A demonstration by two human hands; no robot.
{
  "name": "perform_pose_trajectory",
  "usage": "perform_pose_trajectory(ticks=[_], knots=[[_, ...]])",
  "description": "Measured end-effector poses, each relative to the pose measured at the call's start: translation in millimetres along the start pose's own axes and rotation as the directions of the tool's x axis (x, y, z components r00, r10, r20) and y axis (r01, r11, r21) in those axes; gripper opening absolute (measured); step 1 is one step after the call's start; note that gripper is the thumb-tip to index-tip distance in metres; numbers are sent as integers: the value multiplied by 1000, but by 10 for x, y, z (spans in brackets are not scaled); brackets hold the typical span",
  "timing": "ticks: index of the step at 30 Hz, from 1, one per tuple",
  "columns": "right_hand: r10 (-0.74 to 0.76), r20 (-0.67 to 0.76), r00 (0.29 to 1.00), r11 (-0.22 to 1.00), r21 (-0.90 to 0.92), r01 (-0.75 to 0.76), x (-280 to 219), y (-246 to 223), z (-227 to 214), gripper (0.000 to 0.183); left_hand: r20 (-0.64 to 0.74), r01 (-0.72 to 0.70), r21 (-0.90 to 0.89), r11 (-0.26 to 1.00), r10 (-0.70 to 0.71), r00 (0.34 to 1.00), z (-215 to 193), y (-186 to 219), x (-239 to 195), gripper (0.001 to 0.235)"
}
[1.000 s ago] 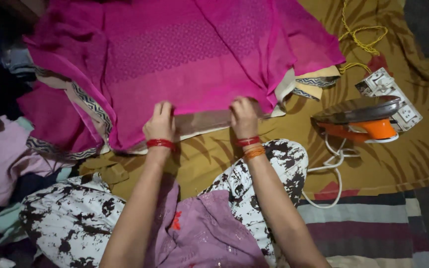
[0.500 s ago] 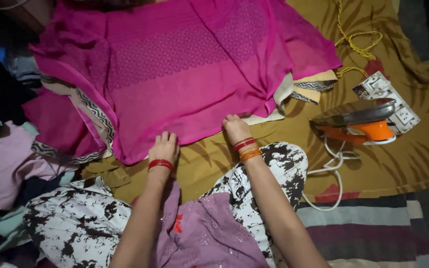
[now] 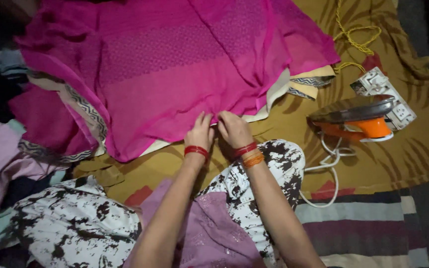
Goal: Ironing and folding a pink garment on a flat surface.
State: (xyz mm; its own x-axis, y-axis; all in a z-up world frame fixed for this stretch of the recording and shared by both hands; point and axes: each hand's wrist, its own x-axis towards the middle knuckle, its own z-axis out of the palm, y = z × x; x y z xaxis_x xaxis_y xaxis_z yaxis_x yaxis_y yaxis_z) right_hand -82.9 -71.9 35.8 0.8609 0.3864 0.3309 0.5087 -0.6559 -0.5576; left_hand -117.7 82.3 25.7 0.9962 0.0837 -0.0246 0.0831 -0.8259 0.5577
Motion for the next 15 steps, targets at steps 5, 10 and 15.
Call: perform_pose_trajectory(ticks=[5,10,15], knots=[[-100,-157,982,993,41,108,54,-152,-43,27,-310,-177,-26,984,160,937,4,-106,128,27],[-174,-183,968,984,6,178,133,-224,49,46,-335,-144,-147,979,88,938,-648,114,-92,24],[61,-211,976,986,-140,-92,75,33,267,41,-324,-14,-354,935,-108,940,-1057,74,-335,27]])
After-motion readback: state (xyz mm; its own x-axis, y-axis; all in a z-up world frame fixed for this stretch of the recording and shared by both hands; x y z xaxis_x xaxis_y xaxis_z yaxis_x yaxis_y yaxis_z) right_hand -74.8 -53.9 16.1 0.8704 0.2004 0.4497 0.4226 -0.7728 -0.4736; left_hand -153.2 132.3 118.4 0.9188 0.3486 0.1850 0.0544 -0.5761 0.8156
